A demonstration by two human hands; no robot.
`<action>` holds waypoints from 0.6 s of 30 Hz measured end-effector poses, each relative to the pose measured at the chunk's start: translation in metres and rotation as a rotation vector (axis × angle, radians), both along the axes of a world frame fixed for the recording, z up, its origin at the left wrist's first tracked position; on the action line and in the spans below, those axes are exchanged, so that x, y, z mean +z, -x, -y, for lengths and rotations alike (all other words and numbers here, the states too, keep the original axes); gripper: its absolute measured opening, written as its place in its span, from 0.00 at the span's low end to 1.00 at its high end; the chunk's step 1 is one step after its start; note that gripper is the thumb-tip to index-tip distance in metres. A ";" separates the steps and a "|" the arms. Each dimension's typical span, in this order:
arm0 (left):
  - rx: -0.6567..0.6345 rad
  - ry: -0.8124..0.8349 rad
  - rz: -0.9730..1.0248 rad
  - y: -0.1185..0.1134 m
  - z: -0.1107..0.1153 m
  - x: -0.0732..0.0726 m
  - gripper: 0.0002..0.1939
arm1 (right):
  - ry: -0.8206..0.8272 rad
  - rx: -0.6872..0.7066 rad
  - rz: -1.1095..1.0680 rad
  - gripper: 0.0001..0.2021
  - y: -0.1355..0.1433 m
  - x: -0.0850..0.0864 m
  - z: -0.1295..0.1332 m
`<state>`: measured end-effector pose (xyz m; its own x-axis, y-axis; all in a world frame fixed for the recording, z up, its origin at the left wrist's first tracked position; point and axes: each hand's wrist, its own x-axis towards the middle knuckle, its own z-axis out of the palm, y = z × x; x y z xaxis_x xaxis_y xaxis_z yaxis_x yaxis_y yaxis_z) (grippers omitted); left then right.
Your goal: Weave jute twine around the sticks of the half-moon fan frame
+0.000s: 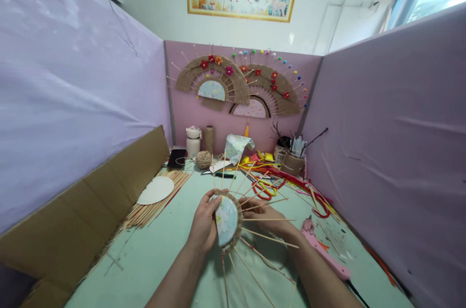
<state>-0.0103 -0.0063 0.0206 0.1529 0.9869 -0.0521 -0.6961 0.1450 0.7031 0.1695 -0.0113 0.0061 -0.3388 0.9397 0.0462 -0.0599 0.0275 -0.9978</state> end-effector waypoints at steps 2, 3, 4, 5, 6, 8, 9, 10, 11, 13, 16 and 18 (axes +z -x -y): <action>-0.013 0.002 -0.003 -0.001 0.000 0.000 0.17 | -0.028 -0.032 -0.040 0.19 0.003 -0.001 -0.001; -0.017 0.002 -0.004 -0.001 0.000 0.000 0.17 | -0.030 -0.068 -0.065 0.20 0.005 -0.001 -0.002; -0.020 0.002 -0.006 -0.001 0.001 -0.001 0.17 | -0.027 -0.105 -0.094 0.21 0.006 -0.002 -0.002; -0.022 0.002 -0.007 -0.002 0.001 -0.001 0.17 | -0.022 -0.137 -0.121 0.21 0.008 -0.003 -0.003; -0.022 0.002 -0.009 -0.002 0.001 -0.001 0.17 | -0.019 -0.162 -0.142 0.21 0.009 -0.003 -0.003; -0.024 0.004 -0.015 -0.002 0.001 -0.002 0.17 | -0.015 -0.189 -0.152 0.21 0.009 -0.004 -0.004; -0.024 0.005 -0.017 -0.002 0.001 -0.002 0.17 | -0.012 -0.195 -0.143 0.20 0.008 -0.003 -0.004; -0.023 0.005 -0.017 -0.002 0.001 -0.002 0.17 | -0.010 -0.198 -0.128 0.18 0.008 -0.003 -0.004; -0.023 0.005 -0.016 -0.002 0.001 -0.002 0.17 | -0.008 -0.201 -0.111 0.17 0.006 -0.003 -0.003; -0.021 0.005 -0.012 -0.002 0.000 -0.002 0.16 | 0.000 -0.204 -0.078 0.15 0.003 -0.002 -0.003; -0.014 0.018 -0.017 -0.002 0.000 -0.002 0.16 | 0.025 -0.207 -0.058 0.14 0.002 -0.002 -0.004; -0.006 0.031 -0.020 -0.002 0.001 -0.001 0.16 | 0.051 -0.220 -0.107 0.13 0.003 -0.003 -0.005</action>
